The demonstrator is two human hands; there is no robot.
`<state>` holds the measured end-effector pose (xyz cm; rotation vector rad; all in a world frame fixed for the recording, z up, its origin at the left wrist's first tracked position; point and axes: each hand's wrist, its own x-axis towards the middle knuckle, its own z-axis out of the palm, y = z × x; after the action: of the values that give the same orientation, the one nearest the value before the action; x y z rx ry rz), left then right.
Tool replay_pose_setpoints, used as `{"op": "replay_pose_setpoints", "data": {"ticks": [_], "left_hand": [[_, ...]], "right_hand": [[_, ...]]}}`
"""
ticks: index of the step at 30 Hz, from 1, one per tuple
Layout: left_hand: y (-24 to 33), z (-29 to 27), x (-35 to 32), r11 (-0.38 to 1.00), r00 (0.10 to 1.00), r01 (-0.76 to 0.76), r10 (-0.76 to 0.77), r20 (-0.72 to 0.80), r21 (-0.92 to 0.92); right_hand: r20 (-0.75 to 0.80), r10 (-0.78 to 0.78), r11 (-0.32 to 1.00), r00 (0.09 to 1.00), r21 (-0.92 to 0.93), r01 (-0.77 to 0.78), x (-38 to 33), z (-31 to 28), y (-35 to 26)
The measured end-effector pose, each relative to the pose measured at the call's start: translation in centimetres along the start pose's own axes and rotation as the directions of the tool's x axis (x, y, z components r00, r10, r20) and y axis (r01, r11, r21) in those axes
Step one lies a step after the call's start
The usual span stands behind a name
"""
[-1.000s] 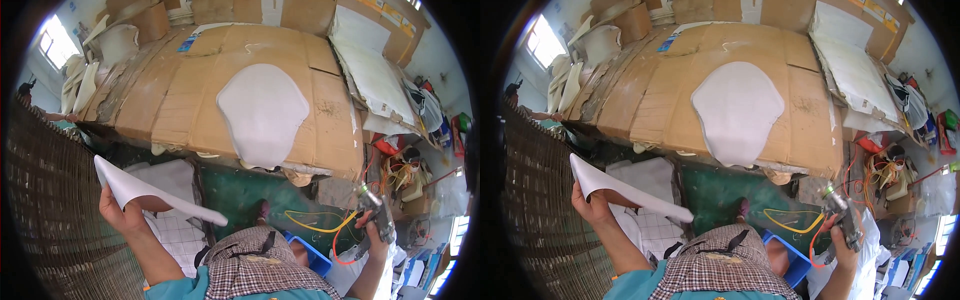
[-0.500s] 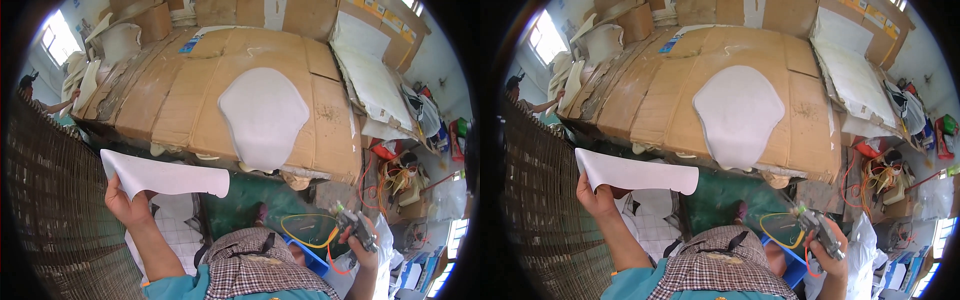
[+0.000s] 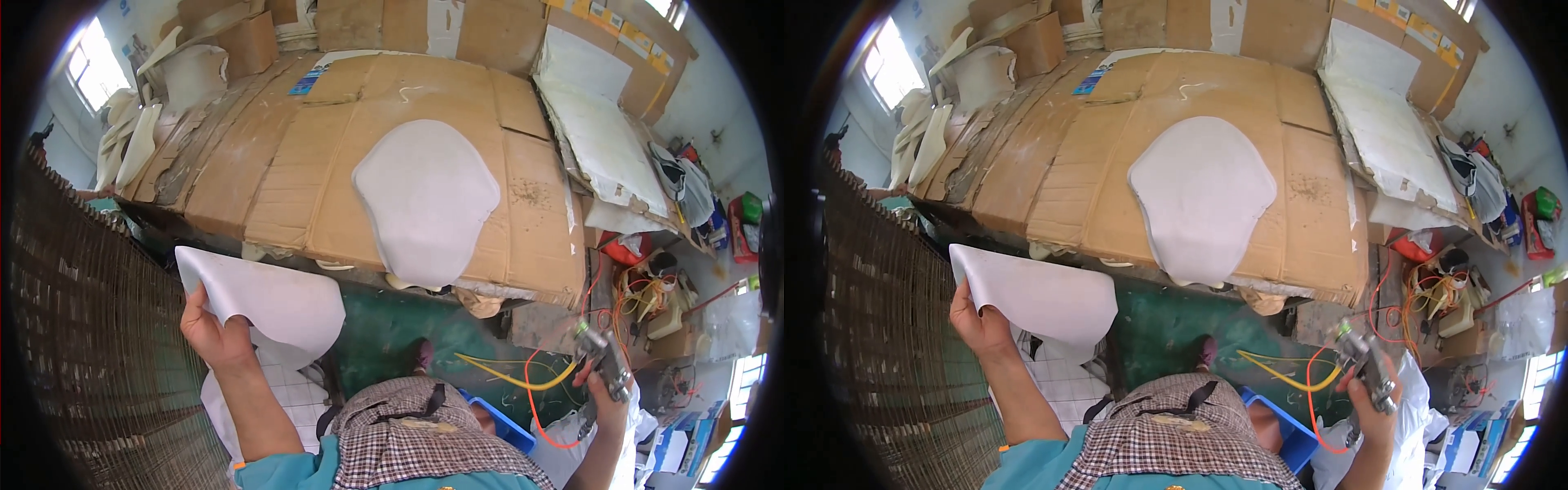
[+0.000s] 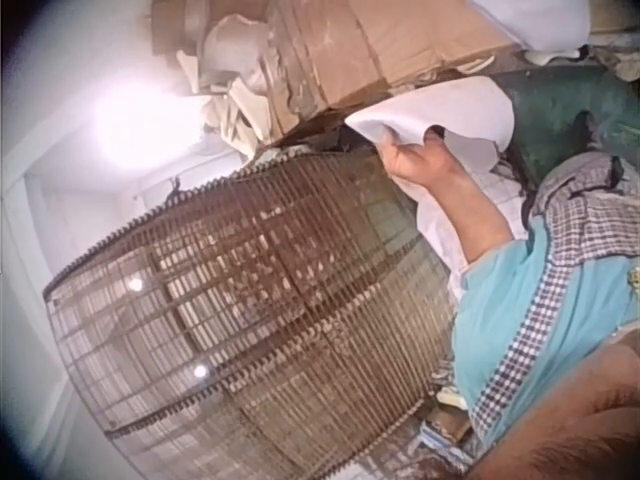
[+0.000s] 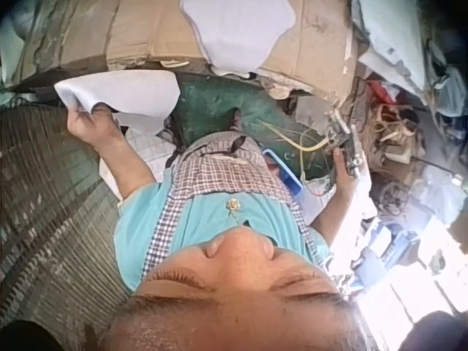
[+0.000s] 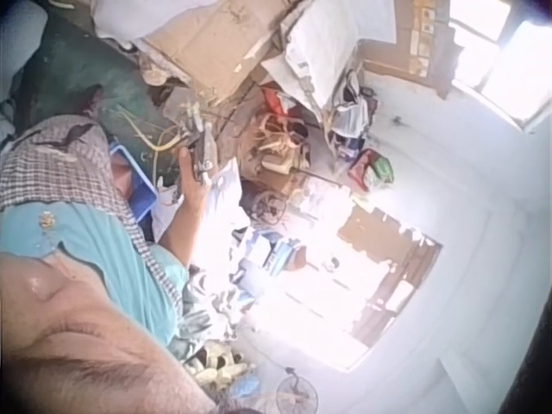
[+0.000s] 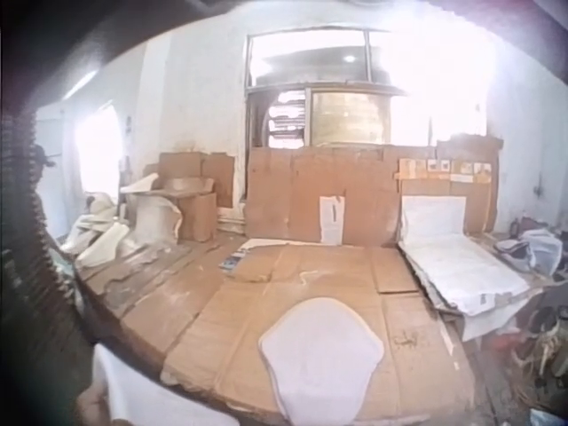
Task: Apply adhesive spray to foam padding components and organize them.
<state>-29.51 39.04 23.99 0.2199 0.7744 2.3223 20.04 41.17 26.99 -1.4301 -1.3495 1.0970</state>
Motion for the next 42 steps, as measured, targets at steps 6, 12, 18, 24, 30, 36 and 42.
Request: {"op": "replay_pose_setpoints", "data": {"ticks": [6,12,18,24,30,36,42], "left_hand": [[-1.0,1.2,-0.4,0.998,0.997,0.066,-0.065,-0.048,0.017],[-1.3,1.0,-0.7,0.999,0.999,0.036,-0.036,0.014,-0.01],[-1.3,0.8,-1.0,0.996,0.996,0.091,-0.091,-0.009,-0.005],[-1.9,1.3,-1.5,0.998,0.997,0.06,-0.059,-0.052,0.015],[-1.9,0.9,-2.0,0.998,1.0,0.027,-0.027,0.009,0.052],[-2.6,0.4,-2.3,0.997,0.998,0.054,-0.051,-0.047,0.053],[-3.6,0.5,-3.6,0.994,0.998,-0.03,0.035,-0.049,0.107]], "right_hand": [[0.011,-0.032,0.994,0.999,0.105,0.03,-0.5,1.4,-0.3],[0.006,-0.024,0.993,1.0,0.114,0.023,-1.2,0.7,0.0],[0.145,-0.03,0.992,0.989,0.123,0.012,-1.9,-0.2,0.6],[0.047,-0.063,0.981,0.997,0.185,0.054,0.1,1.8,0.5],[-0.078,-0.02,0.995,0.997,0.096,0.027,-0.7,-0.3,0.9],[0.078,0.001,1.0,0.997,0.021,-0.003,-1.0,-1.1,0.5],[0.107,-0.053,0.994,0.993,0.106,0.042,4.8,-2.2,1.2]]}}
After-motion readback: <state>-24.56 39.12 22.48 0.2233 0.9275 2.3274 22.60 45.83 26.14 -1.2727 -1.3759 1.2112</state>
